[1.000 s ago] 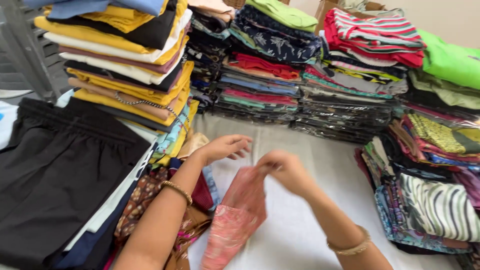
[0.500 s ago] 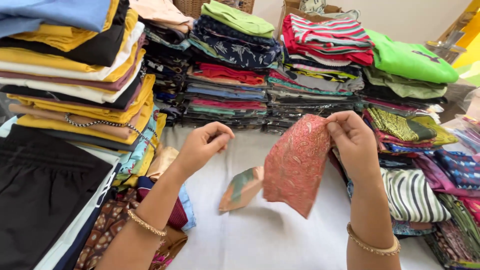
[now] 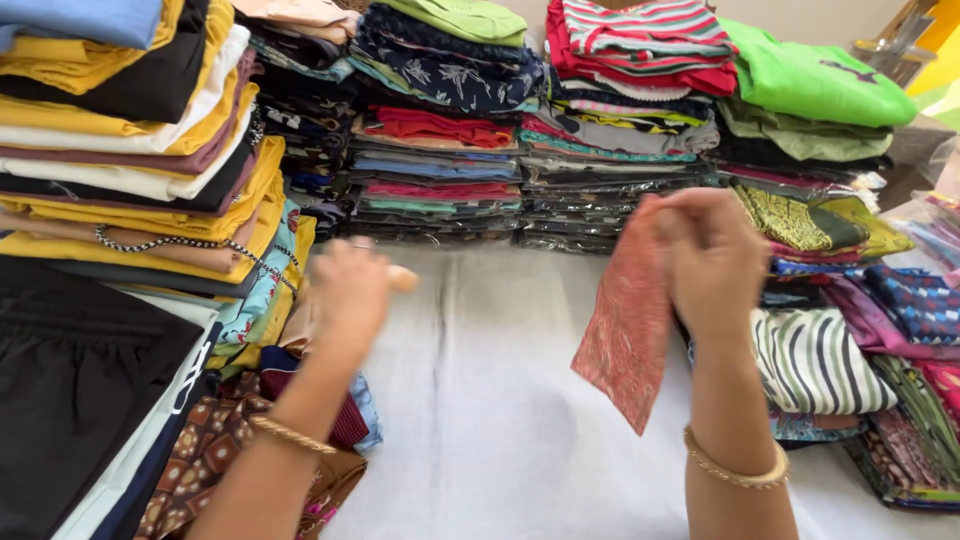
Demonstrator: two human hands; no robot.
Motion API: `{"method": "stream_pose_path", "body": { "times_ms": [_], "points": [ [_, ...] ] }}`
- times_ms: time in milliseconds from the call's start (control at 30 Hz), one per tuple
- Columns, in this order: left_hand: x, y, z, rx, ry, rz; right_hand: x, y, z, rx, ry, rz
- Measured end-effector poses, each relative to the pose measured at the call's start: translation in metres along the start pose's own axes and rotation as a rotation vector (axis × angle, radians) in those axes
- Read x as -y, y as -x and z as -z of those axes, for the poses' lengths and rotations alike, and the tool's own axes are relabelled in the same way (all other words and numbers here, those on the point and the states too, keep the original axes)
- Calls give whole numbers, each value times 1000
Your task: The person folds various patterned and solid-colored fabric items one by one on a white table surface. They unfold each item, smooth it out, fold it into a smaller rectangle, and place it into a growing stack on the right side of the table.
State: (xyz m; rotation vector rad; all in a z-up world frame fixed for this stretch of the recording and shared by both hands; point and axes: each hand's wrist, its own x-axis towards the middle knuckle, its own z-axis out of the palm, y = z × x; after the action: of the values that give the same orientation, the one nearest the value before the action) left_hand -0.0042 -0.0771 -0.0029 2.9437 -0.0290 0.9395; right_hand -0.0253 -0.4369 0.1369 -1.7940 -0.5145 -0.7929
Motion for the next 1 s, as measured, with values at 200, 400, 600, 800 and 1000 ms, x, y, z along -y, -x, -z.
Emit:
{"method": "stream_pose_path", "body": {
  "times_ms": [200, 400, 600, 800, 1000],
  "points": [
    [34, -7, -5, 15, 311, -88, 8, 14, -53, 554, -161, 119],
    [-11, 2, -52, 375, 813, 88, -44, -3, -36, 609, -42, -76],
    [-43, 22, -77, 358, 715, -157, -111, -7, -32, 850, 357, -303],
    [-29, 18, -94, 459, 700, -106, -148, 21, -67, 1331, 584, -312],
    [-11, 13, -82, 323, 916, 198, -171, 24, -78, 1216, 453, -229]
  ]
}}
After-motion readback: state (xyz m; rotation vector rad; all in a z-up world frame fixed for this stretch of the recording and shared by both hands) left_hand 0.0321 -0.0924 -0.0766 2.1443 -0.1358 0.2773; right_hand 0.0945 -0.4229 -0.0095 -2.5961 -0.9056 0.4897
